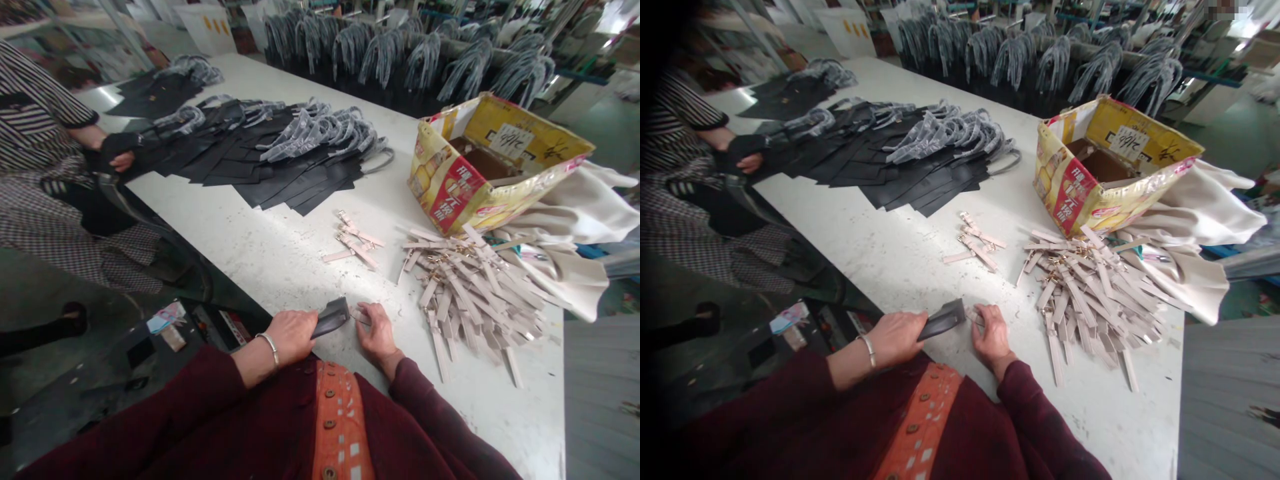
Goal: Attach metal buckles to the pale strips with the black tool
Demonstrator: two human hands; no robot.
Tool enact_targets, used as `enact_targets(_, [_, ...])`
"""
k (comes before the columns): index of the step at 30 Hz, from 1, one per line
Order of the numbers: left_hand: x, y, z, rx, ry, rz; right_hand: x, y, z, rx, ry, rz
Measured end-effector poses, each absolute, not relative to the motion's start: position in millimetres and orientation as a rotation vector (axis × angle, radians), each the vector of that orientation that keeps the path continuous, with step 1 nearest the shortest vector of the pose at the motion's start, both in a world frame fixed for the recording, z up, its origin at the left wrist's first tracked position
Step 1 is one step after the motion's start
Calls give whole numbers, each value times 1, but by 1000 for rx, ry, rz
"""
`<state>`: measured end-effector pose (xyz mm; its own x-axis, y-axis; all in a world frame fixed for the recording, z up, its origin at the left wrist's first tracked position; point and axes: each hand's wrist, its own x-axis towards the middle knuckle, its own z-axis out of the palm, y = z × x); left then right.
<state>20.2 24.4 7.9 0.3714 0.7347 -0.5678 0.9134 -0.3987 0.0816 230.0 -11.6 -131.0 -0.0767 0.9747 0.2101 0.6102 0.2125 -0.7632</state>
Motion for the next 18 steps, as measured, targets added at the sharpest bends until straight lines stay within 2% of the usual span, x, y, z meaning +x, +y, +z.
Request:
enact_targets(14, [1,48,-1,2137,1647,-546,229,-12,-130,-1505,-1775,650])
enact_targets(18, [-7,44,0,2124,1579,-570,228,-11,-127,-1518,-1828,631])
